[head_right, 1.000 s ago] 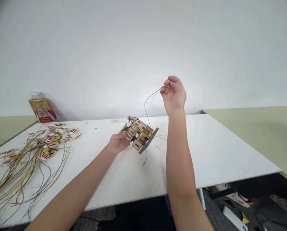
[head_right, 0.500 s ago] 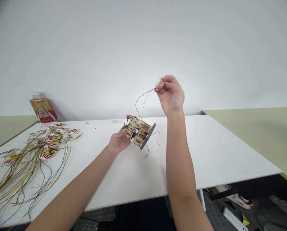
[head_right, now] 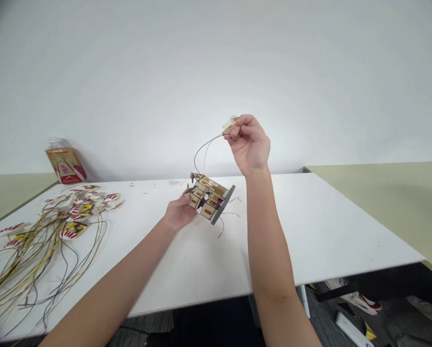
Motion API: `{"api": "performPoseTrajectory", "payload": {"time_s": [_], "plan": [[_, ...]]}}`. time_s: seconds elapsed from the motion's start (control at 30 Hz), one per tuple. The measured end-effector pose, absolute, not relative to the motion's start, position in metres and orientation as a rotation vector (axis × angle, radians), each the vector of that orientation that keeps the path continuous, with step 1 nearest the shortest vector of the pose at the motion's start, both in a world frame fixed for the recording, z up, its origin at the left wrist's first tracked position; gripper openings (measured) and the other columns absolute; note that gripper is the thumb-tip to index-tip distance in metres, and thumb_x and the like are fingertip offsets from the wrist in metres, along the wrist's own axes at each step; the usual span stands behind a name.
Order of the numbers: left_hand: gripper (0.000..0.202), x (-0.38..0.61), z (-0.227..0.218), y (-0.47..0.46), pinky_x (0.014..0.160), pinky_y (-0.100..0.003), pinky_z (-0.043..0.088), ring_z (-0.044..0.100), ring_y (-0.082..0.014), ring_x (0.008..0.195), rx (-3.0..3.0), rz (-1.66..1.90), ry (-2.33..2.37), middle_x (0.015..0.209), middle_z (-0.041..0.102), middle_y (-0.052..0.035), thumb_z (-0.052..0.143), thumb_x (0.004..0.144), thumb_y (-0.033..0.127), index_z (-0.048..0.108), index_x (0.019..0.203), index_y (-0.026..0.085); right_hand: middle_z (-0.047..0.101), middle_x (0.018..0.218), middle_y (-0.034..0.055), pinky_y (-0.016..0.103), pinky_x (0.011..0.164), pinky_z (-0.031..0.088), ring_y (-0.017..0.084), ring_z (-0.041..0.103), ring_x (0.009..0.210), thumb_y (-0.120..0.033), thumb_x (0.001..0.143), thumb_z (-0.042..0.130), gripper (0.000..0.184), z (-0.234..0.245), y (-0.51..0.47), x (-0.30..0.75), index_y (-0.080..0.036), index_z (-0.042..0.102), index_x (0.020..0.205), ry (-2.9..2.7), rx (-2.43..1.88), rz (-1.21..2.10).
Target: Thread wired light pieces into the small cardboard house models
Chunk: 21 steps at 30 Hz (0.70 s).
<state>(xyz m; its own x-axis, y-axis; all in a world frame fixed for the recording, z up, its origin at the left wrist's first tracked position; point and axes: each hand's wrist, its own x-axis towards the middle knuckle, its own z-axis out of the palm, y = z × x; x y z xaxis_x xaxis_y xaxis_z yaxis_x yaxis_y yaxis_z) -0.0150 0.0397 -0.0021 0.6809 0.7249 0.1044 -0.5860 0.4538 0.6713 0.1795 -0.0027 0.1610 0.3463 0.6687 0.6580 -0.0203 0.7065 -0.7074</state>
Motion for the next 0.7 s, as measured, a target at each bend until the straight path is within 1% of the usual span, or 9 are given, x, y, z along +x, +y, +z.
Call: {"api": "performPoseTrajectory", "payload": {"time_s": [0.13,0.3,0.5,0.63,0.7], "plan": [[0.055,-0.016,-0.001,0.041,0.091,-0.039,0.045,0.062,-0.0255,0.103,0.731,0.828,0.184,0.112,0.066,-0.0085,0.076,0.067,0.021,0.058,0.119,0.019,0.046,0.065,-0.0013,0.030,0.071,0.052,0.013,0.054,0.068,-0.032,0.080,0.050,0.010,0.162,-0.004,0.182,-0.024,0.048,0.075,-1.120,-0.708,0.513],[0.052,-0.016,0.000,0.040,0.088,-0.037,0.046,0.064,-0.0215,0.094,0.686,0.863,0.229,0.104,0.068,-0.0050,0.077,0.063,0.017,0.060,0.113,0.021,0.049,0.064,-0.0017,0.027,0.065,0.050,0.011,0.052,0.062,-0.027,0.079,0.048,0.008,0.160,-0.006,0.194,-0.022,0.051,0.074,-1.134,-0.792,0.483],[0.053,-0.015,0.002,0.038,0.087,-0.036,0.046,0.064,-0.0205,0.094,0.665,0.890,0.274,0.104,0.068,-0.0040,0.076,0.062,0.013,0.060,0.112,0.023,0.053,0.061,-0.0019,0.024,0.059,0.048,0.009,0.052,0.059,-0.020,0.076,0.049,0.009,0.157,-0.008,0.204,-0.021,0.056,0.072,-1.200,-0.891,0.508],[0.049,-0.016,0.003,0.038,0.088,-0.035,0.046,0.064,-0.0192,0.094,0.686,0.905,0.282,0.104,0.068,-0.0033,0.076,0.063,0.014,0.061,0.108,0.022,0.058,0.064,-0.0008,0.025,0.060,0.048,0.010,0.054,0.060,-0.016,0.073,0.052,0.009,0.156,-0.009,0.201,-0.020,0.061,0.074,-1.311,-0.938,0.614],[0.047,-0.016,0.004,0.038,0.087,-0.034,0.046,0.063,-0.0190,0.094,0.699,0.914,0.278,0.104,0.067,-0.0033,0.076,0.063,0.015,0.061,0.107,0.022,0.061,0.068,0.0004,0.026,0.063,0.049,0.010,0.055,0.063,-0.017,0.074,0.054,0.009,0.156,-0.010,0.197,-0.019,0.063,0.075,-1.387,-0.990,0.684]]}}
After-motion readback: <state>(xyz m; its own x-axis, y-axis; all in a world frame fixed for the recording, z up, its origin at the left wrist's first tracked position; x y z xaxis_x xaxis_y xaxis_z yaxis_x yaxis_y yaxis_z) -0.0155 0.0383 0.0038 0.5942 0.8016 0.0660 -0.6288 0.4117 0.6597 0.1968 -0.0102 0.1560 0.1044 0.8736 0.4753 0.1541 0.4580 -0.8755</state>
